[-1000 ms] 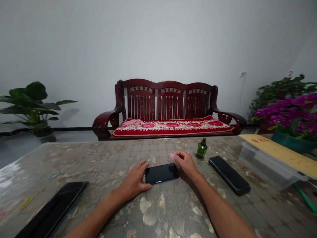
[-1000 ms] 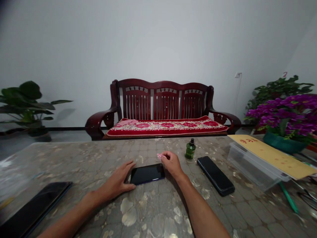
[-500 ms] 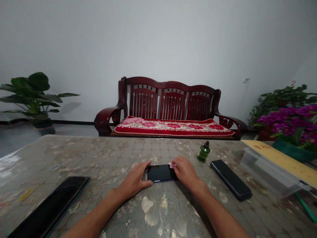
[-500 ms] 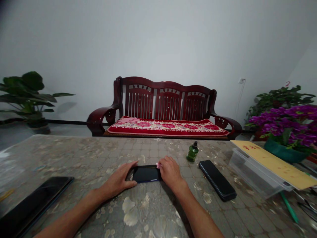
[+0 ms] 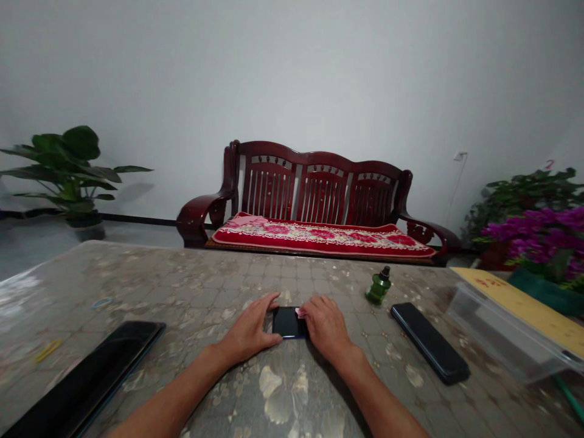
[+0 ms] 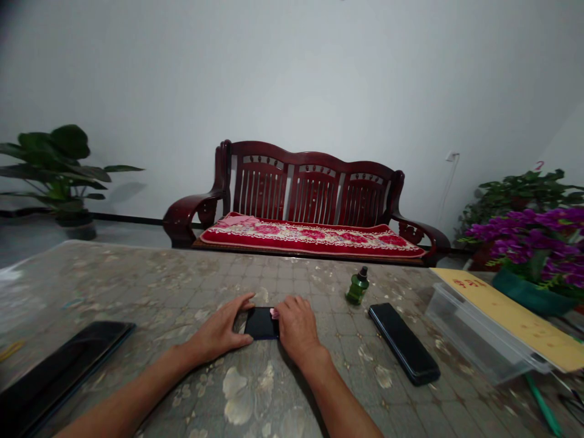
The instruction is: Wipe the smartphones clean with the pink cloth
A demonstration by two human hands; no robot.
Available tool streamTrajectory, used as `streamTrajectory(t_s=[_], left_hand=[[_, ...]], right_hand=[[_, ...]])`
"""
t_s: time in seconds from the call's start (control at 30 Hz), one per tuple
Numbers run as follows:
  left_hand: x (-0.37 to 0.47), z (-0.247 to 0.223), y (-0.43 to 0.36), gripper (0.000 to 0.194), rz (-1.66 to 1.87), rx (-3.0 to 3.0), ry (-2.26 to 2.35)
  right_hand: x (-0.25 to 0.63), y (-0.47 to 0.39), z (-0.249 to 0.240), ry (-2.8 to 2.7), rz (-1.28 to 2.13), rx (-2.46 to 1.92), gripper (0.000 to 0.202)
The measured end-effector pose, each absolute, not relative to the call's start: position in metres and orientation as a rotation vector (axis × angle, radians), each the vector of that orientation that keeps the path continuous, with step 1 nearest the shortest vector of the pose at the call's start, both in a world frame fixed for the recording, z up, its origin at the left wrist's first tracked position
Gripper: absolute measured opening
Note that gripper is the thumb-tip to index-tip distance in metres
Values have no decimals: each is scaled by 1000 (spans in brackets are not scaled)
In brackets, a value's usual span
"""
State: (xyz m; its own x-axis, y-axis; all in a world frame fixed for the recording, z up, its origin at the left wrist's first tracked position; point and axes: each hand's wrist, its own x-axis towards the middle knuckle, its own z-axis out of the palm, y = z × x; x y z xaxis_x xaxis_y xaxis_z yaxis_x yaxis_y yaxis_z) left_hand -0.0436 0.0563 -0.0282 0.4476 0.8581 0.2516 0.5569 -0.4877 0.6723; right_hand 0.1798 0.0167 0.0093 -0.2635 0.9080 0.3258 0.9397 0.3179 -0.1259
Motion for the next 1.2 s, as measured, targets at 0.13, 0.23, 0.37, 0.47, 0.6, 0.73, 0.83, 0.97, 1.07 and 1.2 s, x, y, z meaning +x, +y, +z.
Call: streamTrajectory(t_s=[0.13, 0.23, 0.37, 0.47, 0.6, 0.73, 0.83, 0.97, 1.07, 1.2], left_hand=[[-43, -24, 54, 88, 782, 2197, 1202], [-43, -23, 53, 86, 789, 2208, 1197], [-42, -22, 53, 84, 793, 2217, 1181], [-43, -22, 53, 83, 790, 2228, 1185], [-43, -21, 53, 83, 790, 2240, 1202], [-42, -21, 52, 83, 780, 2240, 1223], [-42, -21, 52, 82, 782, 2240, 1229], [-41, -19, 52, 82, 764, 2238, 1230], [-41, -18, 51, 81, 760, 2237, 1222], [-42, -20, 52, 81, 776, 2238, 1221]], right_hand=[[195, 16, 9, -2181, -188, -1761, 20], [202, 14, 8, -2155, -174, -1761, 20], [196, 7, 7, -2253, -98, -1594, 20], [195, 5, 7, -2279, -97, -1574, 21], [203, 9, 7, -2176, -167, -1714, 22], [204, 7, 7, -2180, -169, -1679, 20], [202, 5, 7, -2219, -155, -1630, 20], [206, 6, 7, -2161, -179, -1720, 21], [209, 6, 7, -2161, -177, -1703, 20], [210, 4, 6, -2220, -123, -1595, 18]])
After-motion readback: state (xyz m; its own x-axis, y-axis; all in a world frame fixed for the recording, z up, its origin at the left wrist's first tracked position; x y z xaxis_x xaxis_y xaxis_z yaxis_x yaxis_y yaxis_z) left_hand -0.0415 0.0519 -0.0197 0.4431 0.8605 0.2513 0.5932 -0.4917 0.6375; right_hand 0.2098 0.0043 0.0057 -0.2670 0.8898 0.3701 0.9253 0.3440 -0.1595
